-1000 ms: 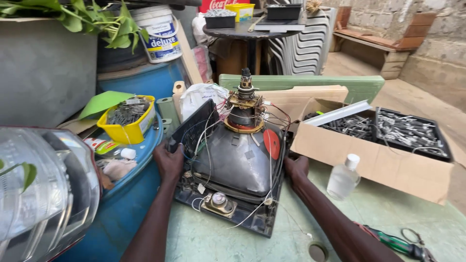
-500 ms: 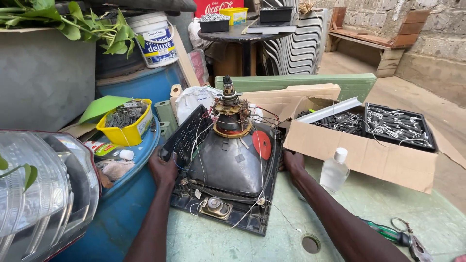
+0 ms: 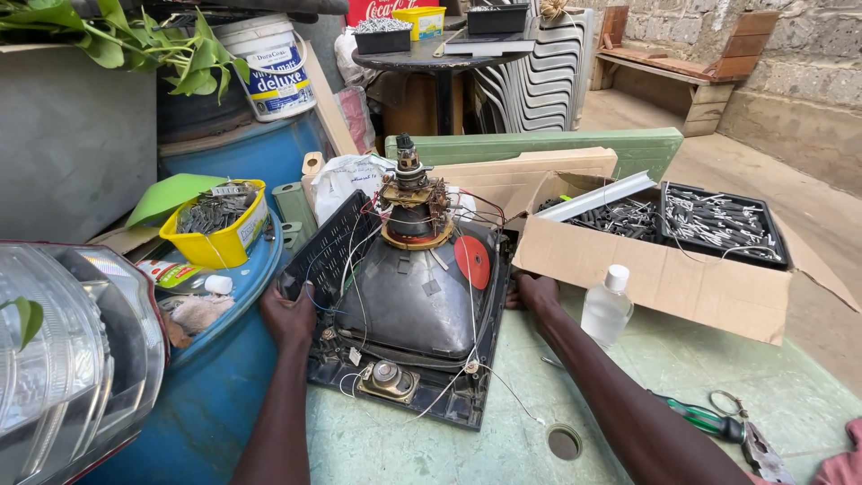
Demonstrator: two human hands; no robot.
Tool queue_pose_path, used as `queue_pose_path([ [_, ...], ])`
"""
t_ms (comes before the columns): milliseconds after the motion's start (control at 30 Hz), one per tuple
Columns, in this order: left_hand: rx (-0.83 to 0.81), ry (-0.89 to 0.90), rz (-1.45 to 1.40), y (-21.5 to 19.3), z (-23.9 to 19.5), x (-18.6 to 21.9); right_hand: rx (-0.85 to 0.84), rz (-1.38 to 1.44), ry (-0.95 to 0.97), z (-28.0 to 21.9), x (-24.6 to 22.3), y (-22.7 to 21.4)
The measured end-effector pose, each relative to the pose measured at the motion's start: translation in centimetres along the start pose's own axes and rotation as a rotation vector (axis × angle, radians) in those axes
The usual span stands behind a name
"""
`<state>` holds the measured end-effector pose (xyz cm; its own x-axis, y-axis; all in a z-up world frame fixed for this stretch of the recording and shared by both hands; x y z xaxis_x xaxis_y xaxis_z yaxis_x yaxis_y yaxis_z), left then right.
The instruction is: Cleaning the tube and plastic casing of a CRT monitor using a toothbrush, rag, and screwdriver.
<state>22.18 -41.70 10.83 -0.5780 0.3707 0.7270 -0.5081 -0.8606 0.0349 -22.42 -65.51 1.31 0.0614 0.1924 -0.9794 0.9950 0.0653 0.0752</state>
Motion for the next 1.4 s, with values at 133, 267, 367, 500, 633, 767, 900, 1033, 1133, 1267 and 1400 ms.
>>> queue_pose_path([
  [133, 0.024, -0.065, 0.042, -0.2, -0.2, 0.6, -0.020, 0.024, 0.061, 2.7, 1.7, -0.2],
  [267, 0.012, -0.001, -0.091, 0.2, -0.2, -0.3, 0.000, 0.071, 0.048, 0.4, 0.3, -0.3],
  [367, 0.035, -0.007, -0.024, -0.4, 0.0, -0.2, -0.031, 0.036, 0.071, -0.2, 0.2, 0.2],
  [500, 0.048, 0.041, -0.052, -0.1, -0.4, -0.7, -0.019, 0.035, 0.090, -1.6, -0.3, 0.0],
  [633, 0.070, 0.016, 0.060, -0.5, -0.2, 0.0, -0.022, 0.081, 0.021, -1.8, -0.6, 0.0],
  [767, 0.061, 0.073, 0.067, -0.6, -0.7, 1.3, 0.042, 0.179, -0.014, -4.0, -1.2, -1.1],
  [900, 0.025, -0.008, 0.055, -0.4, -0.7, 2.3, -0.079, 0.200, 0.009, -3.4, 0.2, -1.2],
  [1033, 0.081, 0.125, 0.026, -0.8, -0.7, 2.3, -0.171, 0.009, -0.037, -7.1, -0.4, -1.1],
  [1133, -0.002, 0.067, 0.142, -1.0, -0.6, 4.5, -0.263, -0.214, -0.083, -13.4, -2.0, -1.5],
  [1267, -0.068, -0.028, 0.168, -0.9, -1.4, 6.4, -0.324, -0.429, -0.015, -24.2, -5.6, -3.3],
  [1400, -0.116, -0.176, 0.279, -2.1, -4.0, 6.5, -0.477, -0.575, -0.070, -32.0, -7.6, -6.0],
])
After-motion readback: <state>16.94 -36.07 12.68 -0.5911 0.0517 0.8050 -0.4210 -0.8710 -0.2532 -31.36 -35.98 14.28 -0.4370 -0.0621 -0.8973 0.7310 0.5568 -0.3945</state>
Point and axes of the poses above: each hand's wrist, its own z-axis towards the middle knuckle, its own y-axis out of the palm, x = y × z, the point moved 8 cm from there along z, towards the middle knuckle, and after that the axes turned 3 degrees about y, right-handed, at the moved point
